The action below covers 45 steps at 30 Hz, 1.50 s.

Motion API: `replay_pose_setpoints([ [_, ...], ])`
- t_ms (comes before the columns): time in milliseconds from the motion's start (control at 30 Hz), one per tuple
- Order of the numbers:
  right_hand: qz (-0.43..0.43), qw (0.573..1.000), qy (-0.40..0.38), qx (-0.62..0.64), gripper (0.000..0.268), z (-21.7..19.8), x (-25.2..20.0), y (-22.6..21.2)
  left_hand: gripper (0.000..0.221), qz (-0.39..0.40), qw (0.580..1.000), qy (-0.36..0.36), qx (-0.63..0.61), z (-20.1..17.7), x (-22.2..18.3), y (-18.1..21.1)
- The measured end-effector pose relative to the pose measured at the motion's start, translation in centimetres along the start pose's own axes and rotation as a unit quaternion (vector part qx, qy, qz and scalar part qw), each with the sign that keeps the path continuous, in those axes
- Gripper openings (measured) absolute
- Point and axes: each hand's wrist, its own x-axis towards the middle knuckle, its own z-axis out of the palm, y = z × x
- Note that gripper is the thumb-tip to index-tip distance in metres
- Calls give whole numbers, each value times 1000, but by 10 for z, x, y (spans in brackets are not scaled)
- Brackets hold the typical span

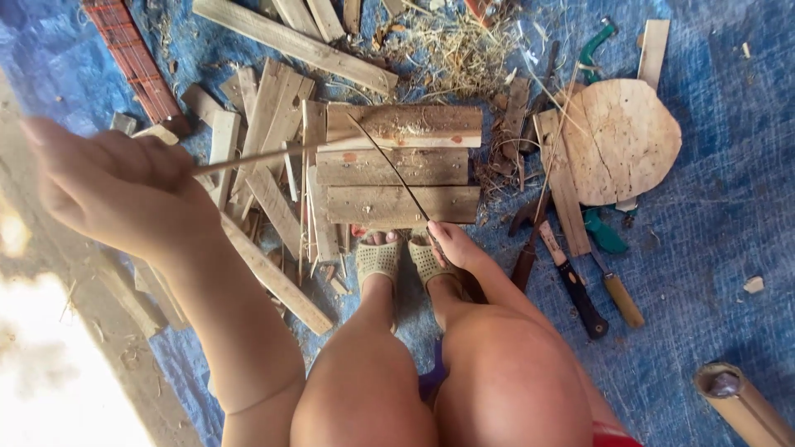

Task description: Shaving a thin strip of wood using a curved blade to refine its shape or thickness.

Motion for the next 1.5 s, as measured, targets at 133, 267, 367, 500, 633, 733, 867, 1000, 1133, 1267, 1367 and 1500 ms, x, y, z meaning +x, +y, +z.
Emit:
replay_pose_setpoints([
  [133,1,1000,17,-19,52,-19,-7,8,57,-17,1000,-9,13,0,-5,-7],
  [267,-53,996,10,76,50,-36,-16,0,51,-27,999,29,27,18,-13,-31],
  [367,-117,992,-12,41,58,-34,-26,-27,53,-67,997,31,-36,34,-27,-73],
  [500,-188,979,-83,-2,69,-20,-31,-59,54,-68,992,-70,-78,55,-45,-113],
  [633,-89,982,-139,87,53,-11,-45,-81,54,-102,983,-132,-78,71,-52,-90],
  [733,-69,969,-213,103,47,-8,-50,-90,54,-91,987,-123,-53,77,-52,-90],
  [867,-58,965,-244,74,51,-6,-51,-95,54,-65,993,-91,-27,80,-53,-95],
  [1000,-42,968,-236,73,56,-4,-52,-94,53,-66,995,-65,-35,82,-53,-96],
  [1133,-40,978,-205,23,58,-4,-40,-74,52,-65,996,-46,-29,76,-46,-102],
  [1267,-25,983,-181,24,53,-8,-30,-58,50,-83,995,-16,-53,71,-41,-107],
  [1367,-24,986,-164,15,52,-3,-42,-76,52,-67,997,-24,-39,71,-38,-109],
  [1500,-36,982,-182,22,56,-4,-65,-106,58,-14,998,-60,12,83,-48,-106],
])
